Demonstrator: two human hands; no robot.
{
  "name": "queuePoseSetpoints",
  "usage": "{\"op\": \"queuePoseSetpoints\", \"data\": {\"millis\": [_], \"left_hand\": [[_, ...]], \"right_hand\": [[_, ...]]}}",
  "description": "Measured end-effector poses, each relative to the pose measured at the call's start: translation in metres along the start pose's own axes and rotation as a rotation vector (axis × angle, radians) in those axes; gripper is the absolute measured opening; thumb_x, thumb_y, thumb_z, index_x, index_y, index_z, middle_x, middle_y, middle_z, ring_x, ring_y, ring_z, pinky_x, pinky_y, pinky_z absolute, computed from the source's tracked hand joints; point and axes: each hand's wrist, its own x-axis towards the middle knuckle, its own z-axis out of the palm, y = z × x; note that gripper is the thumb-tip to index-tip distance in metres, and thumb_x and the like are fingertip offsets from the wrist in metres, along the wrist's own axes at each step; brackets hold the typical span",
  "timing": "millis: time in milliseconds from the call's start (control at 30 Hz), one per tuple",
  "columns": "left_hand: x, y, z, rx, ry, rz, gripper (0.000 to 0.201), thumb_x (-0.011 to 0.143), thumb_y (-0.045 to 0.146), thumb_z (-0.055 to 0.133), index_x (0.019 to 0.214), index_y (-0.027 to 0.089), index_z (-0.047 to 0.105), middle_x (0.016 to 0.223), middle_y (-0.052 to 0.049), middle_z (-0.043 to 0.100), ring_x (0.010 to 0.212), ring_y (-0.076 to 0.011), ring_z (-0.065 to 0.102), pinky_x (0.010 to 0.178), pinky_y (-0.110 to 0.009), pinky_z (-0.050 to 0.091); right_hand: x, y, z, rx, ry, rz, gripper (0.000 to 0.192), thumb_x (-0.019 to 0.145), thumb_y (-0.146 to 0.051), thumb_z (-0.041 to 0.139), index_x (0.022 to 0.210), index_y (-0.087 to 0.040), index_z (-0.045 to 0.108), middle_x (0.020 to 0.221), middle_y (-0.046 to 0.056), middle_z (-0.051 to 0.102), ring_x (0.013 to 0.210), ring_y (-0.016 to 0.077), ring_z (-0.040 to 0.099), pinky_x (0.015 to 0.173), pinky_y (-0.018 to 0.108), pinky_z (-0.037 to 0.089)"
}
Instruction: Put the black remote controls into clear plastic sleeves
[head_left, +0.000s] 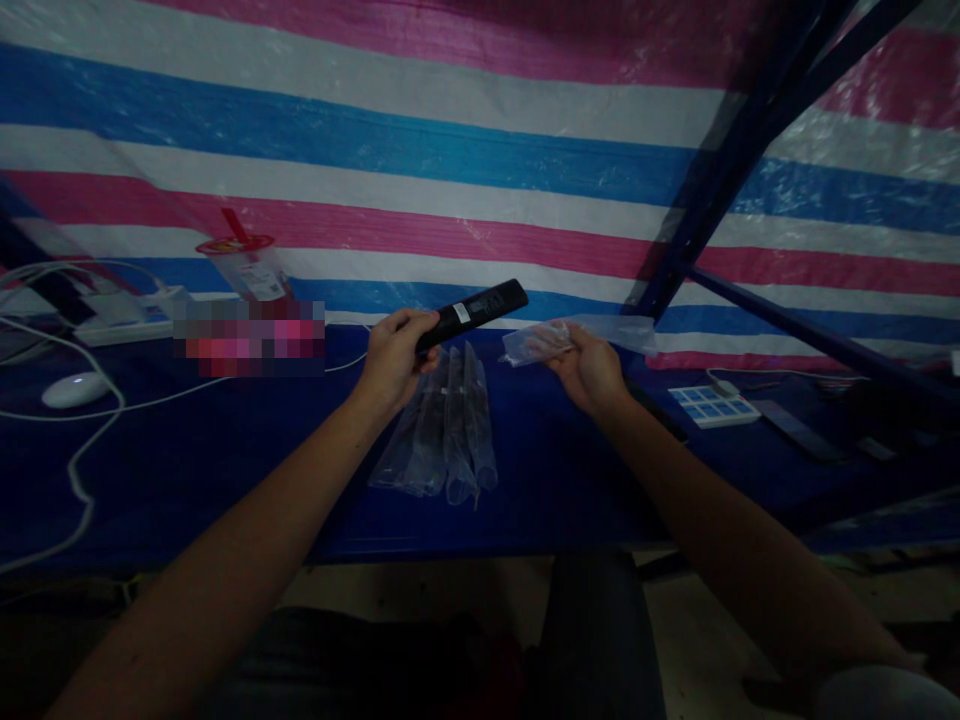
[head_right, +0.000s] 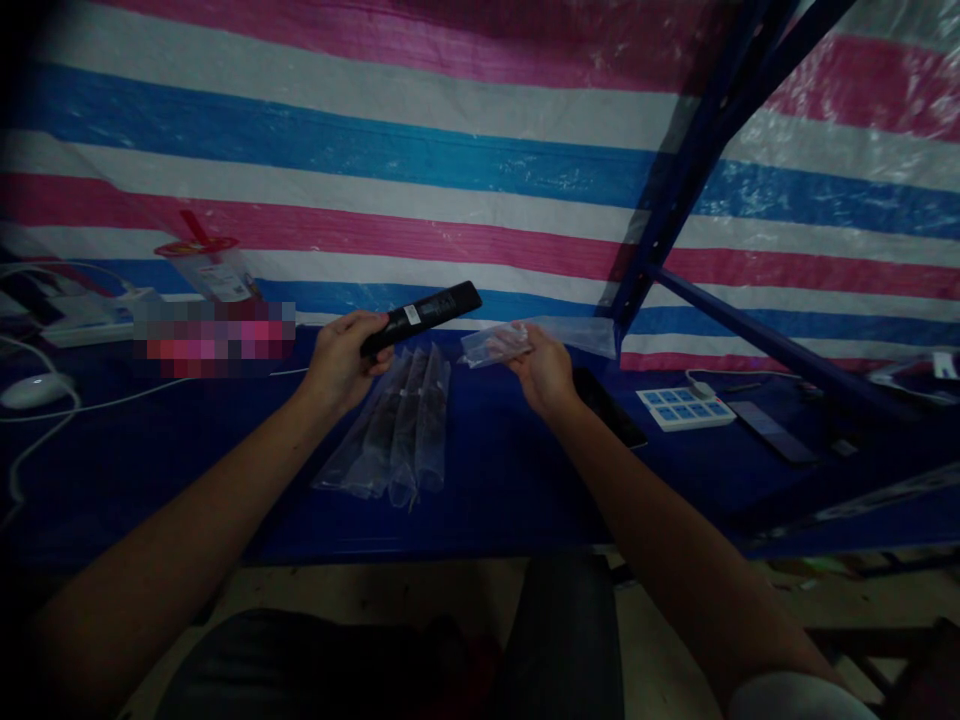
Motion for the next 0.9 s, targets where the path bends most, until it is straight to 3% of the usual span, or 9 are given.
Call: {"op": "queuePoseSetpoints", "data": {"millis": [100, 200, 467, 900], "left_hand": [[-0.008, -0.004, 0.009, 0.061, -0.087, -0.049, 0.025, 0.07, 0.029, 0.076, 0.078, 0.018, 0.056, 0.059, 0.004, 0.054, 0.041, -0.0069, 0.048, 0.034, -0.018, 0.03], [-0.011, -0.01, 0.013, 0.118, -0.163, -0.1, 0.025, 0.072, 0.031, 0.078, 0.083, 0.017, 0.059, 0.055, 0.004, 0.054, 0.041, -0.0083, 0.049, 0.035, -0.018, 0.032], [-0.013, -0.017, 0.014, 0.149, -0.256, -0.15, 0.025, 0.075, 0.028, 0.08, 0.087, 0.017, 0.061, 0.061, 0.001, 0.056, 0.045, -0.0086, 0.051, 0.037, -0.02, 0.033], [-0.009, -0.02, 0.007, 0.19, -0.325, -0.178, 0.025, 0.076, 0.029, 0.081, 0.09, 0.017, 0.065, 0.067, -0.002, 0.063, 0.046, -0.0101, 0.056, 0.039, -0.022, 0.038]], "right_hand": [[-0.013, 0.011, 0.014, 0.043, -0.155, 0.07, 0.029, 0.102, -0.042, 0.045, 0.1, -0.02, 0.064, 0.099, 0.01, 0.076, 0.096, 0.0233, 0.074, 0.089, 0.044, 0.059], [-0.022, 0.012, 0.023, 0.091, -0.23, 0.107, 0.039, 0.1, -0.055, 0.045, 0.104, -0.022, 0.065, 0.106, 0.009, 0.076, 0.104, 0.0235, 0.072, 0.094, 0.044, 0.058], [-0.03, 0.012, 0.026, 0.075, -0.208, 0.161, 0.001, 0.091, -0.022, 0.064, 0.092, -0.022, 0.065, 0.093, 0.003, 0.077, 0.097, 0.018, 0.072, 0.097, 0.037, 0.057], [-0.031, 0.013, 0.02, -0.022, -0.273, 0.208, 0.005, 0.093, -0.026, 0.068, 0.092, -0.022, 0.066, 0.089, 0.006, 0.078, 0.086, 0.02, 0.075, 0.088, 0.04, 0.062]]}}
